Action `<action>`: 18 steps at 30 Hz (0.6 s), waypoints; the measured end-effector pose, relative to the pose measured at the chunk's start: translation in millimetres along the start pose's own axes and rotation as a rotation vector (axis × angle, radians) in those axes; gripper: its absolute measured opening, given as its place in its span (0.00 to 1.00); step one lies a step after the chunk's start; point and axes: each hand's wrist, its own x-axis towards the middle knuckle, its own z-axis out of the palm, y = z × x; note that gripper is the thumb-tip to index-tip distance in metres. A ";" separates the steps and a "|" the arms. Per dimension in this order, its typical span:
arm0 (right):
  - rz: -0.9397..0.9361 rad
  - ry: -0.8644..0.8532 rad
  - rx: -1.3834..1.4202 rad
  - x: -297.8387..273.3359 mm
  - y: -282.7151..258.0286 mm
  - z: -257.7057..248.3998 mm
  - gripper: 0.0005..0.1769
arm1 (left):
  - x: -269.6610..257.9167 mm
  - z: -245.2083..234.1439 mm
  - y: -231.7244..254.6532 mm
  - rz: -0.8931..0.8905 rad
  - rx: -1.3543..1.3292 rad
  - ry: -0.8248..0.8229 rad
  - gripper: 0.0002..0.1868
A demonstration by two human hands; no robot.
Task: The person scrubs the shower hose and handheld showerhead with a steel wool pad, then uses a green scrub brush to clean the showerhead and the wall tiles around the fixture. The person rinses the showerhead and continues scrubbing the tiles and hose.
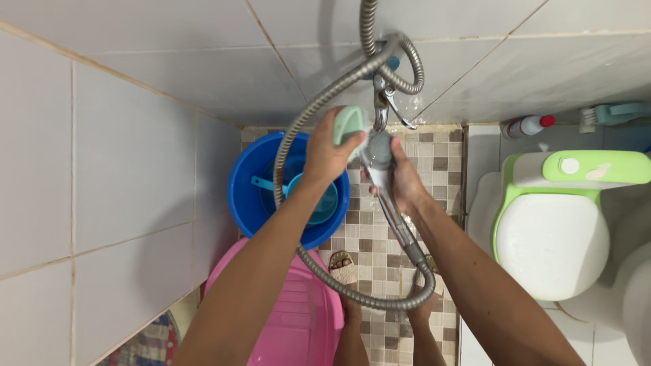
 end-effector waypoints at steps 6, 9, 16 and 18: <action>-0.070 0.039 0.083 24.7 -7.7 -14.5 0.39 | -0.2 9.6 8.8 -0.083 -0.079 -0.131 0.33; 0.042 0.054 0.186 32.1 -15.7 -10.7 0.35 | -9.0 17.7 11.6 -0.099 -0.138 -0.029 0.32; 0.050 0.079 0.093 23.0 -27.7 17.2 0.33 | -11.8 -1.0 12.8 -0.034 -0.093 -0.070 0.31; 0.063 0.087 0.126 22.2 -30.5 18.4 0.33 | -10.6 1.2 9.0 -0.147 -0.136 -0.051 0.30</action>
